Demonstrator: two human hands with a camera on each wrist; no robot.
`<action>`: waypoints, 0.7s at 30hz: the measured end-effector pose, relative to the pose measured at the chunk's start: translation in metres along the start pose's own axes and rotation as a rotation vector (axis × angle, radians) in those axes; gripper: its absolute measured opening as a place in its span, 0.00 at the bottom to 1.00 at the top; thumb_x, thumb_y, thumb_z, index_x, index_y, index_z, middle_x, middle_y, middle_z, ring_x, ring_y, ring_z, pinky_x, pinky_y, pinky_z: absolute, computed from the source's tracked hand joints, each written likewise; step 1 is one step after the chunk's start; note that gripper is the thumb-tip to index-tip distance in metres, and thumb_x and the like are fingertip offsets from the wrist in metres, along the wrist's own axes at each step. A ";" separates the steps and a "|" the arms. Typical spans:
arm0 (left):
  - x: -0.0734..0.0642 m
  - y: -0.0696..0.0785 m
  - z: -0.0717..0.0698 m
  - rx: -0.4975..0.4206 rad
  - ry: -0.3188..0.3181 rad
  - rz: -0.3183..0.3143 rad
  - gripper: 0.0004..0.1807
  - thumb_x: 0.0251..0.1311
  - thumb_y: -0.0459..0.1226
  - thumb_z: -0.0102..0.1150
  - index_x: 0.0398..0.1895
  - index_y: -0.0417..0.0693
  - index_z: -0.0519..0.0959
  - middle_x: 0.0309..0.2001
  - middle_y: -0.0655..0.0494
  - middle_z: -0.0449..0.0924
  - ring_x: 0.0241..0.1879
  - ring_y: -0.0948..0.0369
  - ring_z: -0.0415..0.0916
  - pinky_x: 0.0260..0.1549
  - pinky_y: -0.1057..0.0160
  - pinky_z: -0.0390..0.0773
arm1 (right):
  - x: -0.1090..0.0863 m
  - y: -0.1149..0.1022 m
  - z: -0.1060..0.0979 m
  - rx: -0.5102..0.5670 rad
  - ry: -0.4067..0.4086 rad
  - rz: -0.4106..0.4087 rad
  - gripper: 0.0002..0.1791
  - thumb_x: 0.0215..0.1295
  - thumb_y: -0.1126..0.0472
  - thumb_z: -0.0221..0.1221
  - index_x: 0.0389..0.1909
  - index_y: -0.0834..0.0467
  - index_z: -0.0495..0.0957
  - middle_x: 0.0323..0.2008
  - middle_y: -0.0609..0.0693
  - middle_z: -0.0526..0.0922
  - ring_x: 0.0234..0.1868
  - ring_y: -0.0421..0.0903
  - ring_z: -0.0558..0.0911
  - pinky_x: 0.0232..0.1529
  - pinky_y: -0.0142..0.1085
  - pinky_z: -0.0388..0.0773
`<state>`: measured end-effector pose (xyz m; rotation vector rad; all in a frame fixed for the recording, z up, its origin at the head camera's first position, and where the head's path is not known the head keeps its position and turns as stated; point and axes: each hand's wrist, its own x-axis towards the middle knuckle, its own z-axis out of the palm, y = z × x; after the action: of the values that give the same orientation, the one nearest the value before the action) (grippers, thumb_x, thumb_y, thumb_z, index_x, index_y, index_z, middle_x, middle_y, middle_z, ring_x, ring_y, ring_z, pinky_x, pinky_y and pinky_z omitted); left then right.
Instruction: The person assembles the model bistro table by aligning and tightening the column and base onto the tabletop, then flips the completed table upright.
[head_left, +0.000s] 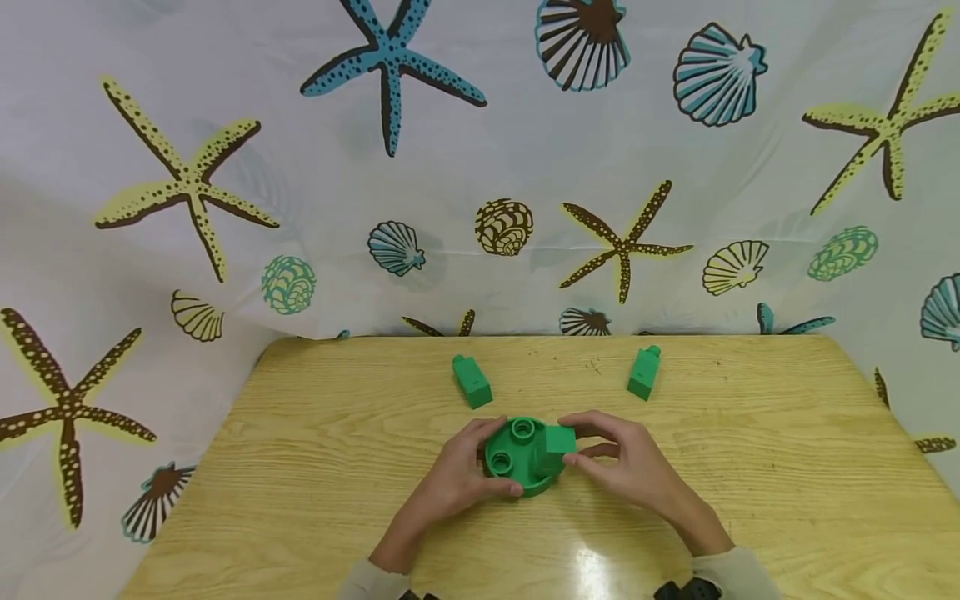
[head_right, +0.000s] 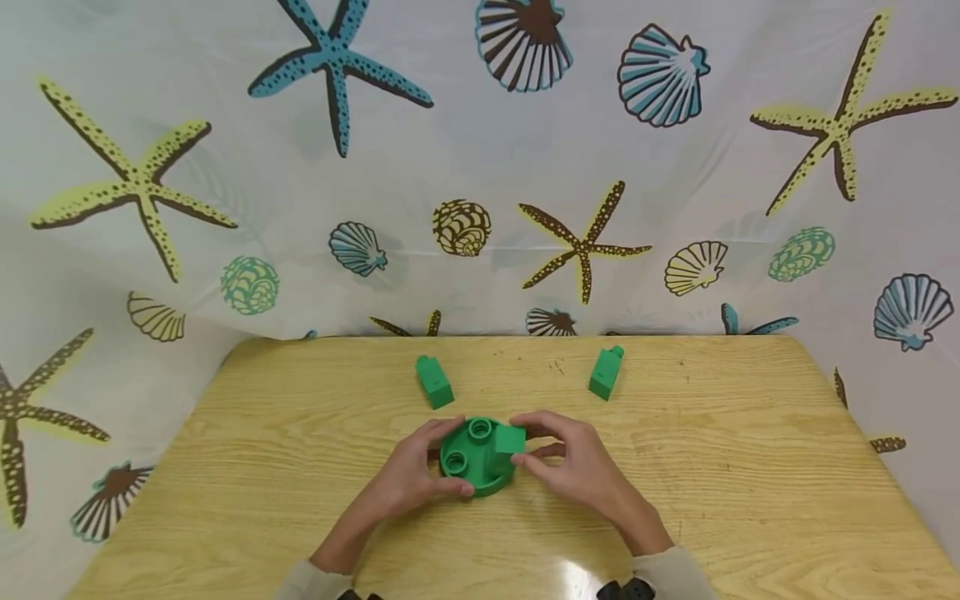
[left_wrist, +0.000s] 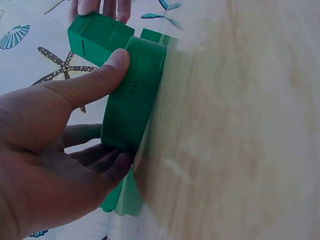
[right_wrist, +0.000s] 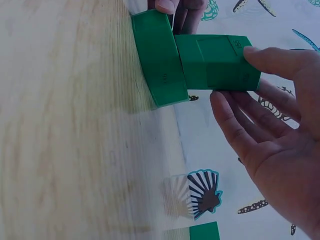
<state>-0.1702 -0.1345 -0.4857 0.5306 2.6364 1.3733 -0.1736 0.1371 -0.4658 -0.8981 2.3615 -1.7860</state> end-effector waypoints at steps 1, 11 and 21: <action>0.000 0.000 0.000 0.001 0.001 0.001 0.53 0.47 0.42 0.84 0.74 0.33 0.66 0.67 0.42 0.71 0.67 0.45 0.69 0.64 0.44 0.73 | 0.000 0.000 0.000 -0.007 -0.003 -0.009 0.21 0.66 0.66 0.69 0.60 0.60 0.80 0.56 0.54 0.83 0.54 0.52 0.83 0.47 0.39 0.86; 0.001 0.000 0.000 0.027 0.001 0.011 0.53 0.47 0.42 0.84 0.74 0.33 0.66 0.66 0.41 0.72 0.66 0.45 0.70 0.63 0.43 0.73 | 0.000 0.004 0.006 -0.043 -0.059 -0.083 0.28 0.63 0.63 0.72 0.64 0.55 0.79 0.53 0.50 0.82 0.46 0.49 0.83 0.42 0.41 0.87; 0.000 0.001 0.000 0.033 0.011 0.010 0.53 0.47 0.43 0.84 0.74 0.33 0.66 0.66 0.41 0.72 0.67 0.45 0.69 0.66 0.43 0.70 | 0.002 0.003 0.012 -0.042 -0.010 -0.063 0.27 0.60 0.63 0.74 0.61 0.59 0.80 0.51 0.51 0.83 0.50 0.50 0.83 0.46 0.41 0.87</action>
<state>-0.1705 -0.1342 -0.4851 0.5420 2.6724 1.3417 -0.1719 0.1268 -0.4722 -0.9945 2.3990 -1.7552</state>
